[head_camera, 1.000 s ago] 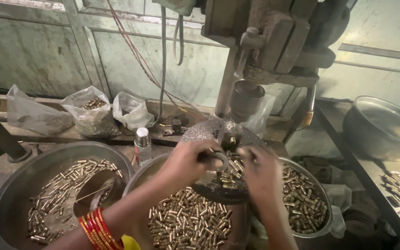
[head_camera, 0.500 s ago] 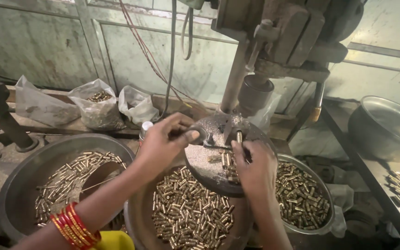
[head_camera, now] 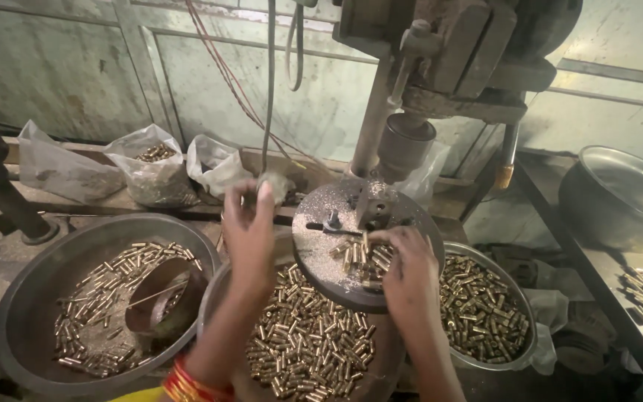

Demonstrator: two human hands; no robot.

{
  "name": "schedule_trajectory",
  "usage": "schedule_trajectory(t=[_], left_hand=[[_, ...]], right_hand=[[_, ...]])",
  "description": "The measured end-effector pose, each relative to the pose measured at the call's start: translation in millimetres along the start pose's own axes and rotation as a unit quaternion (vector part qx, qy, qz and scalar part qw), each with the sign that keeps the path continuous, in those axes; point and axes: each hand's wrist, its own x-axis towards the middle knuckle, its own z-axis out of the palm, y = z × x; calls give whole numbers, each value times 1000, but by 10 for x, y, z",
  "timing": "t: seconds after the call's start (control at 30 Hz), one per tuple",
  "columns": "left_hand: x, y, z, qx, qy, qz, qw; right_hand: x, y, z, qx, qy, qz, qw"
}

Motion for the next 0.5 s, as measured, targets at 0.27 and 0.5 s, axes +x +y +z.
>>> schedule_trajectory(t=[0.27, 0.5], left_hand=[[-659, -307, 121, 1, 95, -107, 990], [-688, -352, 336, -116, 118, -40, 985]], right_hand=[[-109, -173, 67, 51, -1, -66, 997], [-195, -523, 107, 123, -27, -119, 985]])
